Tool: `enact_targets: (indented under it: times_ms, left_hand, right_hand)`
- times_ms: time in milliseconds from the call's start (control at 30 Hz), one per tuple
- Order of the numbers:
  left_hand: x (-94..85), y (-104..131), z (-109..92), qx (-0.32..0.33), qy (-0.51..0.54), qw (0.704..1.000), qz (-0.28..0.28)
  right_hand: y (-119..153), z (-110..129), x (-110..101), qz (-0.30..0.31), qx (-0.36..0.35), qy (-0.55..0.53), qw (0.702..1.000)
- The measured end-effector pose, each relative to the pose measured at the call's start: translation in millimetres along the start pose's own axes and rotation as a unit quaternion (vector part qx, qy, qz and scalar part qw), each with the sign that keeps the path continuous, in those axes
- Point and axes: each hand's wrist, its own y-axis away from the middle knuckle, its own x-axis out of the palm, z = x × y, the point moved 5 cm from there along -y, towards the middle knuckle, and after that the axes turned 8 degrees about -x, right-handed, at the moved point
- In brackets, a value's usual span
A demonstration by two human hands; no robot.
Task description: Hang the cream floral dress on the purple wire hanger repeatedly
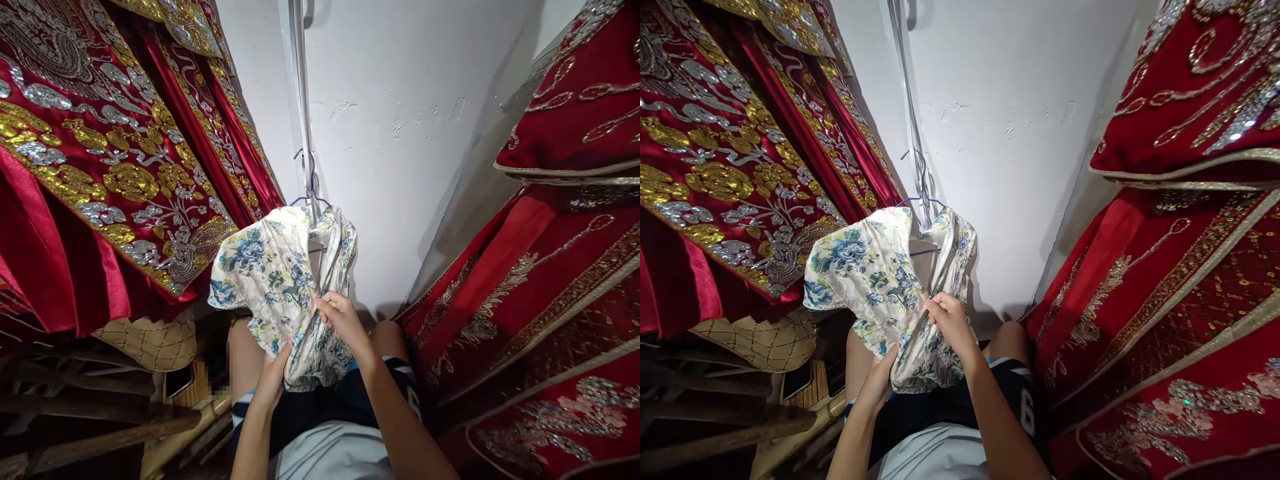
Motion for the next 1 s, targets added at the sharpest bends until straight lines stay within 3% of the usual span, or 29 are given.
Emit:
enact_targets:
  times_ms: [100,167,200,267,333,400,500,600,733,833,900,1000]
  left_hand:
    - [-16.9,1,-16,0.139,-0.065,0.976,-0.157]
    - [-17.1,10,-27,0.274,-0.101,0.922,-0.255]
    - [-10.4,16,-31,0.334,-0.117,0.896,-0.268]
    - [14.9,20,-38,0.394,-0.164,0.881,-0.205]
    - [46.4,17,-43,0.379,-0.219,0.895,-0.082]
    - [70.8,14,-49,0.354,-0.269,0.896,-0.002]
    - [88.6,8,-59,0.360,-0.335,0.870,0.033]
    - [95.2,0,-60,0.355,-0.430,0.828,0.062]
    - [97.4,-9,-56,0.322,-0.582,0.744,0.062]
    - [97.0,-12,-54,0.288,-0.666,0.685,0.067]
    - [96.9,-9,-62,0.293,-0.659,0.687,0.088]
    - [98.7,3,-107,0.382,-0.529,0.752,0.093]
  right_hand:
    - [6,7,-16,0.000,0.007,-0.005,1.000]
    - [11,13,-20,0.023,0.015,0.009,1.000]
    - [13,16,-19,0.036,0.017,0.012,0.999]
    - [17,22,-13,0.061,0.018,0.007,0.998]
    - [18,26,-5,0.086,0.011,-0.004,0.996]
    - [15,30,1,0.096,0.003,-0.014,0.995]
    - [-3,41,-6,0.047,0.003,-0.033,0.998]
    - [-38,67,-18,-0.025,-0.001,-0.061,0.998]
    - [-89,115,-21,-0.067,-0.063,-0.115,0.989]
    - [-102,131,-16,-0.081,-0.083,-0.130,0.985]
    - [-98,131,-13,-0.069,-0.101,-0.128,0.984]
    - [-84,126,-11,-0.044,-0.123,-0.110,0.985]
